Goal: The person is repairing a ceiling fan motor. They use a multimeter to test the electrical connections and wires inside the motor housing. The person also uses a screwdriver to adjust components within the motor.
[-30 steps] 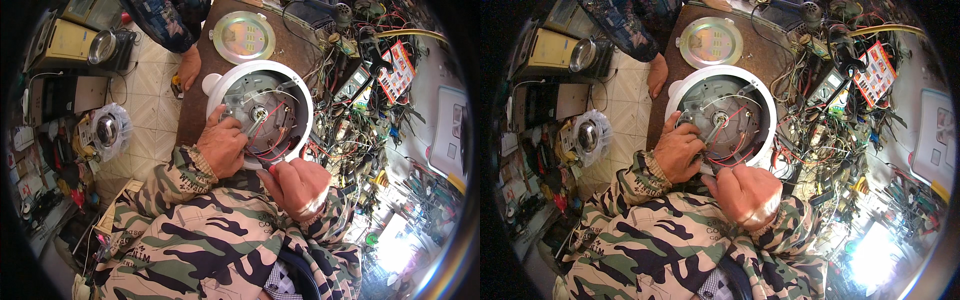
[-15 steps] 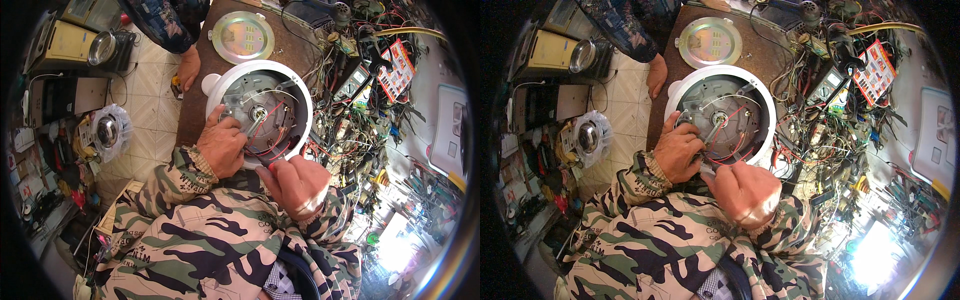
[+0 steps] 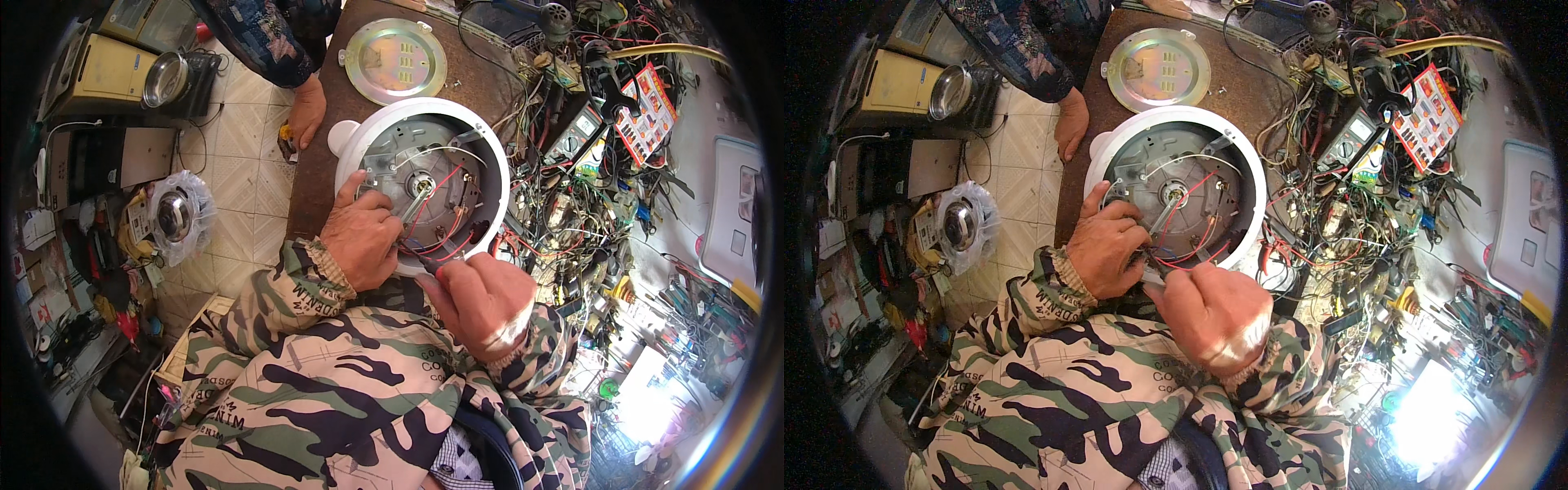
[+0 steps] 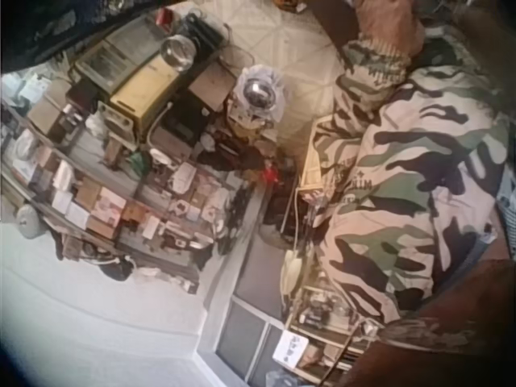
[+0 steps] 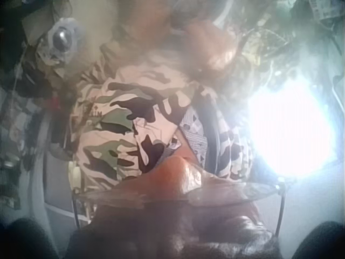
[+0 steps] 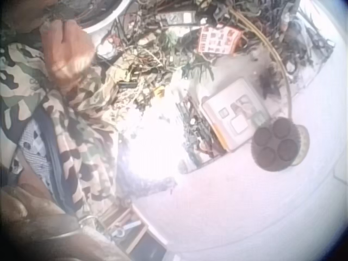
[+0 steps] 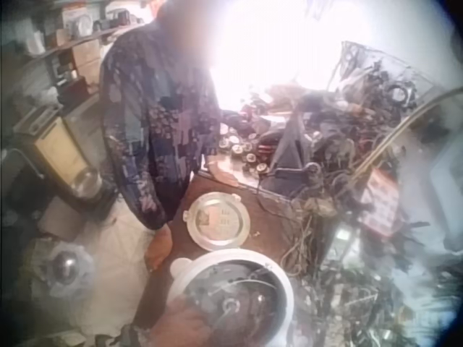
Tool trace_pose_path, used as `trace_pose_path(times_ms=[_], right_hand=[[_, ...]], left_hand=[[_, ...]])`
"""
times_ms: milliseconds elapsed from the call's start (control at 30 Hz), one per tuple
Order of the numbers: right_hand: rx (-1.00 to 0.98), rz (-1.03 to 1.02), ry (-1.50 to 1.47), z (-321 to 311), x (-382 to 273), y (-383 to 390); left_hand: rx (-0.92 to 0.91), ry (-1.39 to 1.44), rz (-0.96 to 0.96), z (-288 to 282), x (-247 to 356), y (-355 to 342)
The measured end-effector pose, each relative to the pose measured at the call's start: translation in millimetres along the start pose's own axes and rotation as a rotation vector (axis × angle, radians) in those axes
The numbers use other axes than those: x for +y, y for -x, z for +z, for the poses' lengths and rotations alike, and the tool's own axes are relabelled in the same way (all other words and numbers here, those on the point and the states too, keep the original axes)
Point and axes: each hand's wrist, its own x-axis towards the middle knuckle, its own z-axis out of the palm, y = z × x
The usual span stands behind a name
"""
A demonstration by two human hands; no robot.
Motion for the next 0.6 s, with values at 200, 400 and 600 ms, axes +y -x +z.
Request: trace_pose_path(times_ms=[200, 400, 600], right_hand=[[0.161, -0.037, -0.115, 13, 4, -3], [0.047, 0.017, -0.067, 1, -1, -2], [0.004, -0.051, -0.130, 3, 2, -3]], left_hand=[[0.017, 0.015, 0.006, 1, -1, 0], [-0.002, 0.015, 0.004, -2, 0, -1], [0.026, 0.005, -0.007, 1, 1, -1]])
